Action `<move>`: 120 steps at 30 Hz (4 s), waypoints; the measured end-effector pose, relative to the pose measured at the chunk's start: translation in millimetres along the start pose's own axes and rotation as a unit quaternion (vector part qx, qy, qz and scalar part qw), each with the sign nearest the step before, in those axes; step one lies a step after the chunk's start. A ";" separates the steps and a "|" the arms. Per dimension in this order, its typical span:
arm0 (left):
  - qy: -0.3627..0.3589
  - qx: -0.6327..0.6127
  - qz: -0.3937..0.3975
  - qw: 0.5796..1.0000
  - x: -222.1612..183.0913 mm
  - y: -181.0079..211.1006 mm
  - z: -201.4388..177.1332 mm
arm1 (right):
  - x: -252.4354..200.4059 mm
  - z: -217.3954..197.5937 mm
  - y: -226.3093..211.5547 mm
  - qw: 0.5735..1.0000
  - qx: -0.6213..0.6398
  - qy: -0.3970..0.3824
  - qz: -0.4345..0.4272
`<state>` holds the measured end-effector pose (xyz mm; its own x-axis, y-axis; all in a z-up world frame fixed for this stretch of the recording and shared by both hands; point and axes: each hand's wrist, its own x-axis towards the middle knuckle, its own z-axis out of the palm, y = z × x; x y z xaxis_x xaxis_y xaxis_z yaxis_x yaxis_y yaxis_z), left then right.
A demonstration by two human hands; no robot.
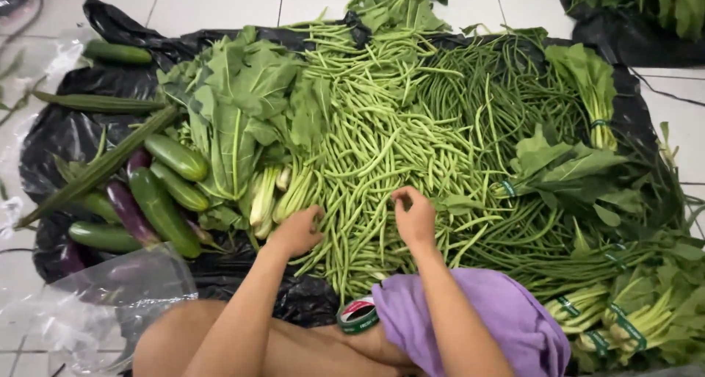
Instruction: Bundling long green beans with tape and packing them into plastic bags for distribution.
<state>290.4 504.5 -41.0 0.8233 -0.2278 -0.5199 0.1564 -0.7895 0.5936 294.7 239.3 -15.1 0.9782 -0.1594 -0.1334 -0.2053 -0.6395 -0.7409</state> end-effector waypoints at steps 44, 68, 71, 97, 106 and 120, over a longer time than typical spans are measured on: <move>0.218 0.152 0.062 0.962 9.3 -11.8 43.2 | -12.9 40.1 44.6 0.729 0.651 -0.208 0.034; 0.229 0.171 0.283 0.916 -24.2 55.4 89.3 | -52.8 33.7 18.0 0.783 0.528 -0.327 0.039; 0.248 0.256 0.315 0.879 -26.6 49.9 86.4 | -55.3 35.5 24.9 0.786 0.523 -0.324 0.057; 0.143 -0.060 -0.031 0.987 -30.0 67.0 5.3 | 37.1 18.9 32.0 0.650 0.725 -0.192 0.123; 0.304 -0.310 0.189 0.881 -18.1 62.7 15.7 | 25.3 -1.1 -16.2 0.586 0.766 -0.214 0.156; 0.309 -0.162 0.247 0.904 -22.2 60.6 24.4 | 13.3 29.5 -0.2 0.714 0.662 -0.220 0.056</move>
<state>268.3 447.8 -8.5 0.9682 -0.0660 0.2413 -0.2449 -0.4467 0.8605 308.8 259.5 -36.2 0.9336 0.2835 -0.2190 -0.3566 0.6777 -0.6430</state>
